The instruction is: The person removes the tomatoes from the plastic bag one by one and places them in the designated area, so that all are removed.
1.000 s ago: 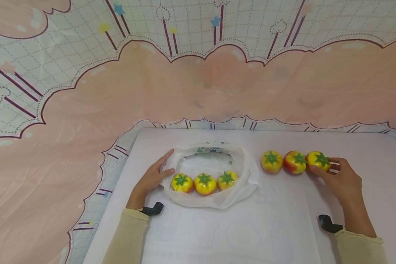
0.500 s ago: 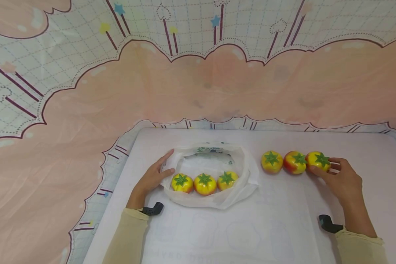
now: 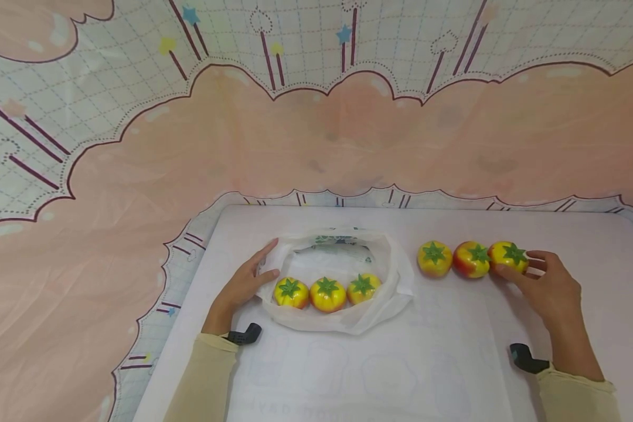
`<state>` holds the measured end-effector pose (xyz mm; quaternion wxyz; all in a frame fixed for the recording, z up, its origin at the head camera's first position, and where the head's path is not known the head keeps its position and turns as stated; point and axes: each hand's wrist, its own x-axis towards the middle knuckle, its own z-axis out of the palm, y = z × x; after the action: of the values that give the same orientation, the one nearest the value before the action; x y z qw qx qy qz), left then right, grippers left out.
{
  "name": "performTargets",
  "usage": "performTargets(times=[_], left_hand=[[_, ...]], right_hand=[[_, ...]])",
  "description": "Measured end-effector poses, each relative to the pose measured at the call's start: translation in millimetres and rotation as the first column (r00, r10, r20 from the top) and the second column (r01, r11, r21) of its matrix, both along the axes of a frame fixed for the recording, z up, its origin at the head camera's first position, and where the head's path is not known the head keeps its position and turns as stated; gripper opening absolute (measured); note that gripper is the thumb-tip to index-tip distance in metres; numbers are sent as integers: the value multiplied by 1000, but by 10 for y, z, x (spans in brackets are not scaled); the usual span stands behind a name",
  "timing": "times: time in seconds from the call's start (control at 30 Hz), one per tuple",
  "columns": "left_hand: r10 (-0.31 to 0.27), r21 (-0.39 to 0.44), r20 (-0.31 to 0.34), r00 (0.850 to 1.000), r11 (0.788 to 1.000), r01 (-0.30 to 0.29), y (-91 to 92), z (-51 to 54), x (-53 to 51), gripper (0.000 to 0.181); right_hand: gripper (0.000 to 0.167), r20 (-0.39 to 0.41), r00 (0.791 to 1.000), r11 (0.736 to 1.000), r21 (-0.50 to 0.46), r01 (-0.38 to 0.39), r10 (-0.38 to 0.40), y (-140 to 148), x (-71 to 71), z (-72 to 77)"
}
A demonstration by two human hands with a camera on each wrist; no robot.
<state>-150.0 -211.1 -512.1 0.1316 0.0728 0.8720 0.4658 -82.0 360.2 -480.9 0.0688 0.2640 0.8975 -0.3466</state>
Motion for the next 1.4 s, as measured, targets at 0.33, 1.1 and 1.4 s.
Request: performTargets(times=[0.33, 1.1, 1.4], left_hand=[[14, -14, 4, 1000, 1000, -14, 18, -16, -14, 72], [6, -18, -10, 1000, 1000, -6, 9, -26, -28, 71], [8, -7, 0, 1000, 1000, -8, 23, -4, -19, 72]], right_hand=[[98, -58, 998, 999, 20, 27, -26, -26, -36, 138], [91, -180, 978, 994, -12, -110, 106, -496, -148, 487], [95, -193, 971, 983, -84, -162, 143, -776, -237, 497]])
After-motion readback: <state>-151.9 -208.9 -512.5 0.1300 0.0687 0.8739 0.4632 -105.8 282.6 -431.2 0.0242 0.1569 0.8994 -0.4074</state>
